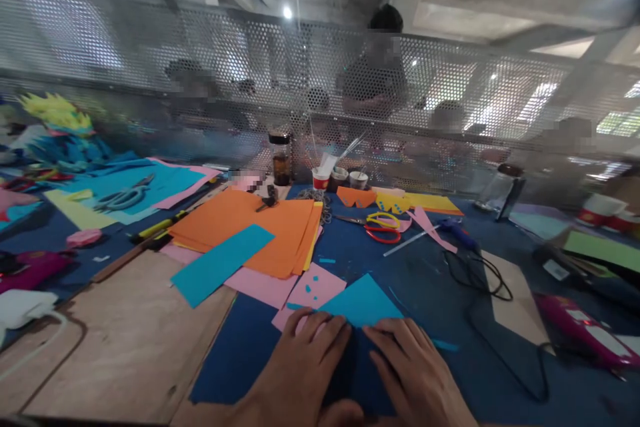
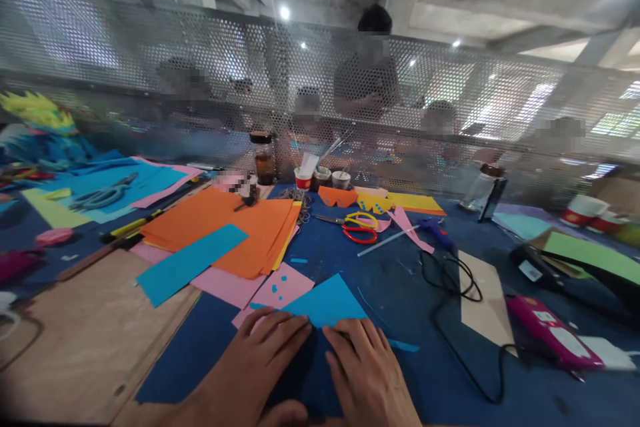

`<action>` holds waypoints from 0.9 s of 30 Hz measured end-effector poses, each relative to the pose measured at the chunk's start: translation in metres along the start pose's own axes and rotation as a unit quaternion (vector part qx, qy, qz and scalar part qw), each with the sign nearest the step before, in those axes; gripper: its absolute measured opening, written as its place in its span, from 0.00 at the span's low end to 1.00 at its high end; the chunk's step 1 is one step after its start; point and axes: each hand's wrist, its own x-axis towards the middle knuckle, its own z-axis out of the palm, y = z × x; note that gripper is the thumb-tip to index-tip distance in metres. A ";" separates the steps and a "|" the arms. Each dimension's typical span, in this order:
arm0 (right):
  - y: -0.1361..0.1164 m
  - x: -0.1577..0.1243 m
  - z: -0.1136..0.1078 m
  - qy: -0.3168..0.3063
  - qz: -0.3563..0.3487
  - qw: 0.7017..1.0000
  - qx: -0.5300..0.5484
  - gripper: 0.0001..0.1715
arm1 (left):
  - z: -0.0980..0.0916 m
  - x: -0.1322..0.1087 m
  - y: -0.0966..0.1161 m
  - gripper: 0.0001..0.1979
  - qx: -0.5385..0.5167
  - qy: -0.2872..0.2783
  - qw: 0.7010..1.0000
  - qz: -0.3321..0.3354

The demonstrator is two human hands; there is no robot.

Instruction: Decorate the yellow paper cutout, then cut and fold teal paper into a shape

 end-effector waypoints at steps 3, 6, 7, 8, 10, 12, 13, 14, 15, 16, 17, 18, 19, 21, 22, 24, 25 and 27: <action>0.001 0.001 0.000 -0.004 -0.004 1.000 0.000 0.16 | -0.012 0.006 0.001 0.37 -0.031 -0.023 0.999 -0.001; 0.002 0.001 0.001 -0.007 -0.004 1.000 -0.002 0.16 | -0.030 0.012 -0.002 0.29 -0.059 -0.074 0.995 -0.021; 0.002 0.000 0.002 -0.007 -0.005 1.000 -0.003 0.16 | -0.036 0.014 -0.003 0.27 -0.071 -0.081 0.994 -0.029; 0.003 -0.001 0.003 -0.005 -0.007 1.000 -0.003 0.16 | -0.041 0.016 -0.004 0.25 -0.084 -0.085 0.992 -0.036; 0.005 -0.004 0.004 -0.007 -0.009 1.000 -0.005 0.16 | -0.051 0.018 -0.006 0.23 -0.111 -0.093 0.988 -0.044; 0.007 -0.008 0.006 -0.018 -0.008 1.000 -0.006 0.17 | -0.058 0.020 -0.007 0.21 -0.133 -0.102 0.985 -0.046; 0.009 -0.009 0.006 -0.026 -0.007 1.000 -0.006 0.17 | -0.060 0.021 -0.008 0.21 -0.140 -0.102 0.984 -0.045; 0.010 -0.010 0.007 -0.032 -0.004 0.999 -0.005 0.18 | -0.062 0.022 -0.010 0.20 -0.143 -0.098 0.984 -0.043; 0.011 -0.011 0.007 -0.037 -0.002 0.999 -0.003 0.18 | -0.064 0.024 -0.013 0.20 -0.143 -0.090 0.985 -0.041; 0.011 -0.011 0.007 -0.039 0.001 0.999 0.000 0.19 | -0.065 0.026 -0.017 0.19 -0.140 -0.076 0.987 -0.039; 0.011 -0.011 0.007 -0.042 0.004 0.999 0.002 0.19 | -0.065 0.029 -0.022 0.18 -0.132 -0.062 0.989 -0.035; 0.011 -0.010 0.007 -0.045 0.009 0.999 0.005 0.18 | -0.065 0.032 -0.029 0.17 -0.120 -0.047 0.991 -0.035; 0.010 -0.010 0.007 -0.047 0.013 0.999 0.007 0.18 | -0.065 0.035 -0.037 0.17 -0.105 -0.028 0.994 -0.031; 0.009 -0.009 0.007 -0.053 0.021 0.998 0.010 0.18 | -0.064 0.041 -0.058 0.15 -0.047 -0.023 0.998 -0.035; 0.009 -0.009 0.007 -0.054 0.023 0.998 0.011 0.18 | -0.064 0.044 -0.069 0.17 -0.009 -0.028 0.998 -0.056; 0.008 -0.009 0.008 -0.052 0.026 0.998 0.010 0.18 | -0.061 0.046 -0.094 0.21 0.070 -0.030 0.991 -0.114; 0.009 -0.010 0.008 -0.048 0.028 0.998 0.010 0.18 | -0.059 0.045 -0.106 0.24 0.107 -0.017 0.983 -0.149; 0.010 -0.011 0.010 -0.041 0.029 0.999 0.008 0.18 | -0.055 0.041 -0.127 0.28 0.155 0.009 0.968 -0.196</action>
